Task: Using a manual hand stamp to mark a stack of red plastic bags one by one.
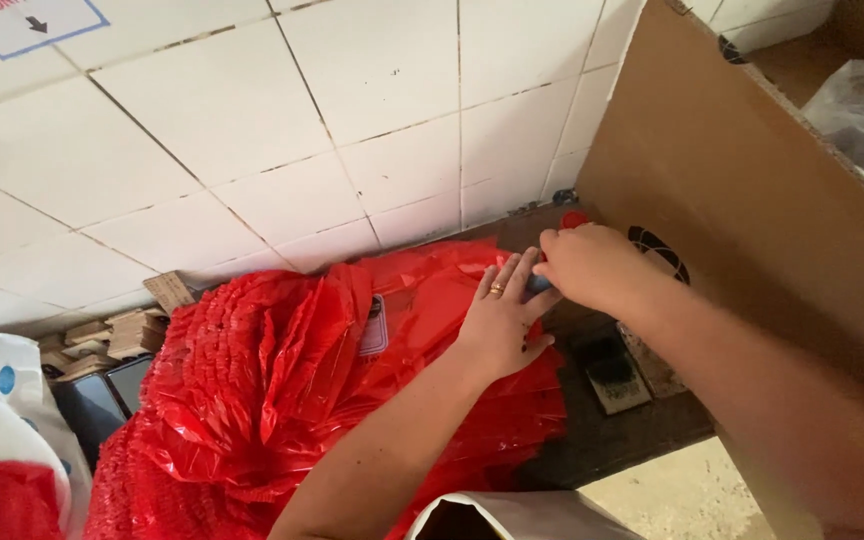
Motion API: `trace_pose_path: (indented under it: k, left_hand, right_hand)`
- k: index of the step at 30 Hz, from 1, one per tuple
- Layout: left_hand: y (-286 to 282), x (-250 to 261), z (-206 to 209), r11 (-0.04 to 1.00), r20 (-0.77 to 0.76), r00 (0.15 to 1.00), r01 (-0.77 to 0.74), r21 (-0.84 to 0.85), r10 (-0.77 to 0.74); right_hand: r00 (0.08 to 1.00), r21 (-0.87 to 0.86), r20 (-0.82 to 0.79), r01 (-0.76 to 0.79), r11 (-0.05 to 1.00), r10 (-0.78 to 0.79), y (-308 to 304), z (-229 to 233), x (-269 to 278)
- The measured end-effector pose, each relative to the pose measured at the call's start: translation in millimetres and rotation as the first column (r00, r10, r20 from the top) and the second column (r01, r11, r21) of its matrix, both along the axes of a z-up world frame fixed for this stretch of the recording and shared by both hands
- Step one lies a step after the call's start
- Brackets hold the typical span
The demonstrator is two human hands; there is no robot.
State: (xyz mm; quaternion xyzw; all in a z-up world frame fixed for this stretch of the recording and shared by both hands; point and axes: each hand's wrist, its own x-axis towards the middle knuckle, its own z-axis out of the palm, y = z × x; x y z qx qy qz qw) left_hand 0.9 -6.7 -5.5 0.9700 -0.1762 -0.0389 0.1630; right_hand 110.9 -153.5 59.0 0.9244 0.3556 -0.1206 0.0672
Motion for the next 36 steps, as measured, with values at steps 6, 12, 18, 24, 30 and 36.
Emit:
trace_pose_path:
  k: [6,12,18,24,30,36]
  left_hand:
    - [-2,-1,1,0.999,-0.012,1.000,-0.029,0.023,0.029]
    - [17,-21,2,0.922,-0.062,0.998,-0.034,-0.386,0.011]
    - [57,-138,26,0.636,0.222,0.927,-0.022,-0.772,0.302]
    - [80,-281,3,0.413,0.105,0.718,-0.268,-0.870,0.688]
    - [72,-335,-40,0.365,-0.039,0.602,-0.532,-0.764,0.797]
    - [72,-351,-41,0.467,-0.092,0.680,-0.589,-0.659,0.727]
  right_hand:
    - [0.991,-0.070,0.031,0.132,0.989,-0.130,13,28,-23]
    - [0.971,0.035,-0.005,0.238,0.971,-0.238,15,42,-38]
    - [0.957,0.527,0.027,0.231,0.818,-0.287,-13,10,-55]
    - [0.615,0.456,-0.787,0.519,0.723,0.055,-30,-93,-160]
    - [0.092,0.175,-0.984,0.324,0.930,0.153,28,-105,-223]
    - [0.226,0.135,-0.974,0.441,0.887,0.036,52,-90,-242]
